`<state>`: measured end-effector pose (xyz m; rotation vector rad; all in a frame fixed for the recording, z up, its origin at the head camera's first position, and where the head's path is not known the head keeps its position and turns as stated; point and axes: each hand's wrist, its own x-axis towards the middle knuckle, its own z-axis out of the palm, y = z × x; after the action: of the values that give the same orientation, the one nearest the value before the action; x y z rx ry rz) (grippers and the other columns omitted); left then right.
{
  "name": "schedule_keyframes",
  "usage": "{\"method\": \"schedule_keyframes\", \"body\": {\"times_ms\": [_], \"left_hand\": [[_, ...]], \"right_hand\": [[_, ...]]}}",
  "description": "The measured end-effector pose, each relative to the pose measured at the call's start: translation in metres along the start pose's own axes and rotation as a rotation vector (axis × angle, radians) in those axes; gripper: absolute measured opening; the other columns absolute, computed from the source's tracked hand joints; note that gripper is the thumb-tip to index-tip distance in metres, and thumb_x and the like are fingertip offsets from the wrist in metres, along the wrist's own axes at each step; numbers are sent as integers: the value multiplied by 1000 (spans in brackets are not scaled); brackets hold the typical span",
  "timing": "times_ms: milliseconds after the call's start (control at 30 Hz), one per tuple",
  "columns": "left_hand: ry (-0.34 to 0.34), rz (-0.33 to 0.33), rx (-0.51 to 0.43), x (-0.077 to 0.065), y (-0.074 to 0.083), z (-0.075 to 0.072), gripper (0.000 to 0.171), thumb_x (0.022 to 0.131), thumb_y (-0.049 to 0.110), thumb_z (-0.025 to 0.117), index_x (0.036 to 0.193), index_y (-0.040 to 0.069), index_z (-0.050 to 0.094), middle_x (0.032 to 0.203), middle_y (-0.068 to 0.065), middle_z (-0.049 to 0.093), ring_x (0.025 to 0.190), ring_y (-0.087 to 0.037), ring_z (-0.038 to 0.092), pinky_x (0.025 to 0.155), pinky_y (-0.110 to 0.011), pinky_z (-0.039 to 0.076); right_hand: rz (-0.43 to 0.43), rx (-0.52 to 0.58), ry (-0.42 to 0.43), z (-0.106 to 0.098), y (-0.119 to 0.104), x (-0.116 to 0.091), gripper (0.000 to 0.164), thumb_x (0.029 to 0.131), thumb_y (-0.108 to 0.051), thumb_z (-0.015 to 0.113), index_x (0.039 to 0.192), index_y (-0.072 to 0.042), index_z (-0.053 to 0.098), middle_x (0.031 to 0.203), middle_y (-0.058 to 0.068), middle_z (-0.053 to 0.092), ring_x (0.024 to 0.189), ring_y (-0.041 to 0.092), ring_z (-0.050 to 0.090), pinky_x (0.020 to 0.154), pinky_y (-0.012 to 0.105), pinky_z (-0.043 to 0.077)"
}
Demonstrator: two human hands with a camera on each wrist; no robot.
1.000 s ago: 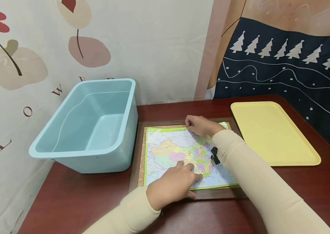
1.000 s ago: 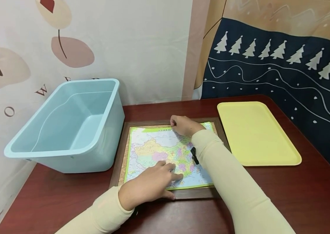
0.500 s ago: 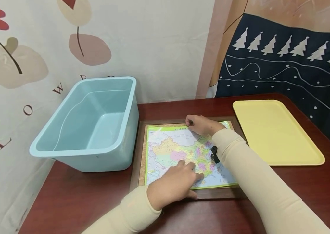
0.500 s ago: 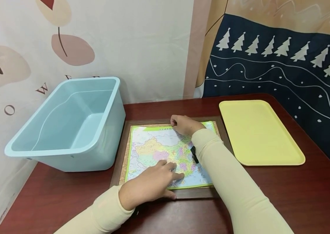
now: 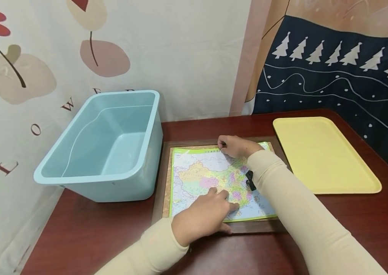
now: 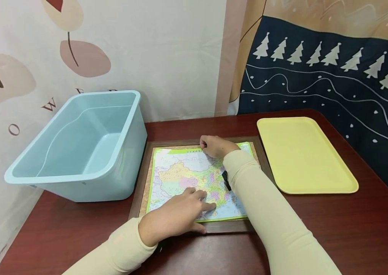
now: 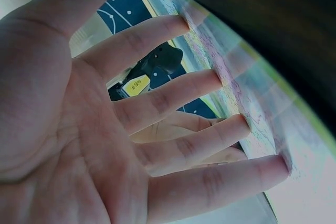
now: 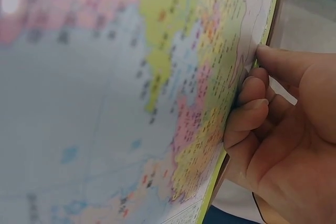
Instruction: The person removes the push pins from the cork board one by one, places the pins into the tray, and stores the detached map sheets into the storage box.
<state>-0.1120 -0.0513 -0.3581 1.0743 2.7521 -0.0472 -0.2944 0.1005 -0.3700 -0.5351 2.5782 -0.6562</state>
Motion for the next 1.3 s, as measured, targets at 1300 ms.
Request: {"method": "schedule_keyframes", "body": {"times_ms": [1300], "left_hand": [[14,15,10,0,-1,1,58,75,55,81,127,35,68,118,0,63,95,-22,57,64,-33,54]], "right_hand": [[47,-10,-39,-2,-3,0,5,106,-14,45,105,-9,47,99,10,49,92,23,50,75,33,41]]}}
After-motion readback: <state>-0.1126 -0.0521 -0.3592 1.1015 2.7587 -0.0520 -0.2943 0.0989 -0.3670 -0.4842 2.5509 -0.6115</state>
